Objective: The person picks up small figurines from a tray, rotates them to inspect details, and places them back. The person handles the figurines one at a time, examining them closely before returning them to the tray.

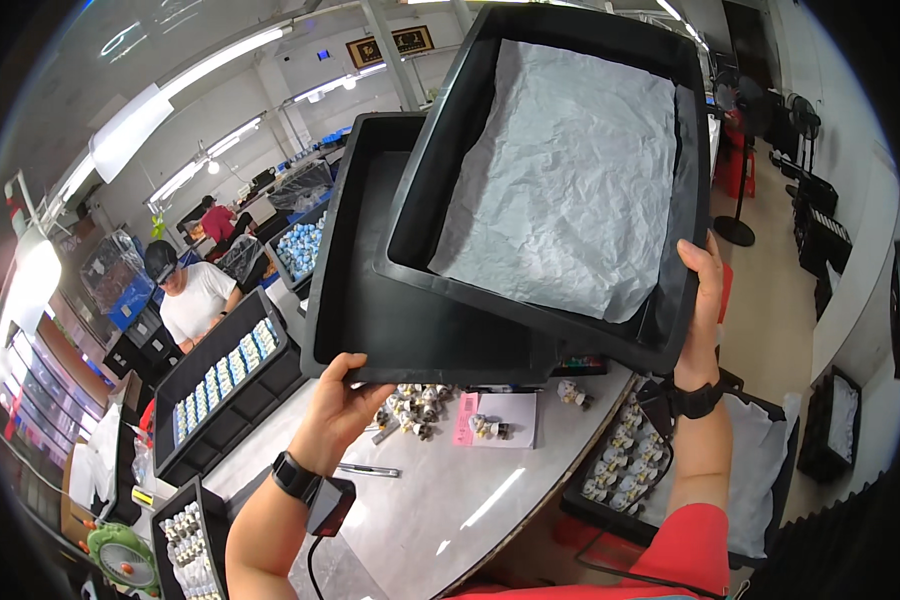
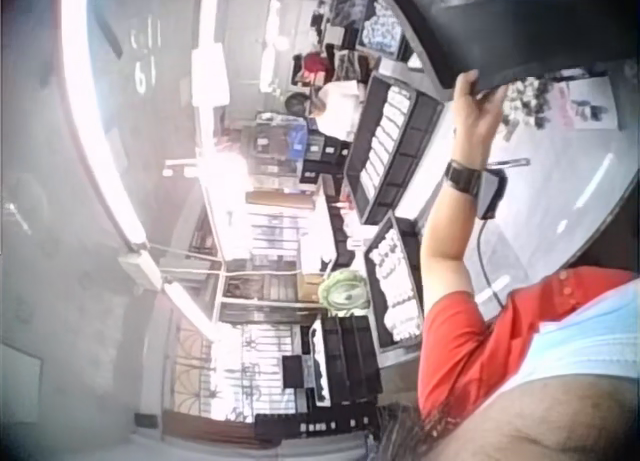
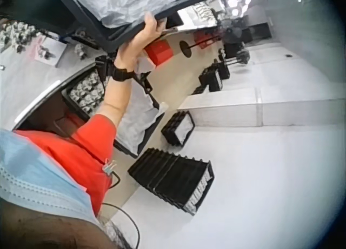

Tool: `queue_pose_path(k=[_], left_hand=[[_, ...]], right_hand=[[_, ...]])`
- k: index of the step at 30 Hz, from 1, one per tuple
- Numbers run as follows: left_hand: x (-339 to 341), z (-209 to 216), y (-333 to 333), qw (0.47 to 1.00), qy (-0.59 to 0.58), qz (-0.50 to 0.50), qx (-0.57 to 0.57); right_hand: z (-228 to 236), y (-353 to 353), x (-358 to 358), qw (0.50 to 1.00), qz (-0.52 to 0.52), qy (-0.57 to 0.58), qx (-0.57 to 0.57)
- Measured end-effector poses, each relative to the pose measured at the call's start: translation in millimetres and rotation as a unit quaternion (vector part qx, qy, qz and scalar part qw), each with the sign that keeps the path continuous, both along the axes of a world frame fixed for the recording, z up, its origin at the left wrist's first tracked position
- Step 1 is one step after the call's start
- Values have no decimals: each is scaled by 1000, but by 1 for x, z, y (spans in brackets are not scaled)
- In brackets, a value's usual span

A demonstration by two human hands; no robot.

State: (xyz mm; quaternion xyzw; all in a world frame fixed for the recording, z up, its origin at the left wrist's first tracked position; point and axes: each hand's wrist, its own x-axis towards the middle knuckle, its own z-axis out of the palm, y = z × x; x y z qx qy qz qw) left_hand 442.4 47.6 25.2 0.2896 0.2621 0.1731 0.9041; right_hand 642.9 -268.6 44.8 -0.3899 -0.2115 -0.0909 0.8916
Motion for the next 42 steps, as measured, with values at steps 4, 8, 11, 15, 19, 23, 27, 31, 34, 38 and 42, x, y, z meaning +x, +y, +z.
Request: queue_pose_path(k=[4,8,11,15,19,23,27,31,34,38,42], left_hand=[[-29,3,8,1000,-1,21,-23],[-62,5,17,999,17,44,6],[-93,8,25,997,30,70,26],[-132,6,34,993,23,113,8],[-161,-3,51,991,44,123,17],[-179,-6,61,990,51,127,28],[-180,7,58,986,54,157,30],[-151,21,54,990,1,138,43],[-125,34,50,993,-46,103,29],[-86,58,34,995,-87,28,37],[-46,76,29,997,-67,10,40]], right_hand=[[-5,4,21,999,37,-2,13],[3,30,39,998,38,9,52],[3,49,67,998,53,15,40],[-1,92,104,996,24,74,48],[-11,127,130,994,-37,90,42],[-29,150,148,987,-105,118,-6],[-39,169,145,986,-95,139,6],[-48,164,160,984,-110,121,-74],[-52,163,151,965,-187,130,-129],[-14,155,53,987,-94,18,-126],[31,142,-2,972,153,-46,-174]])
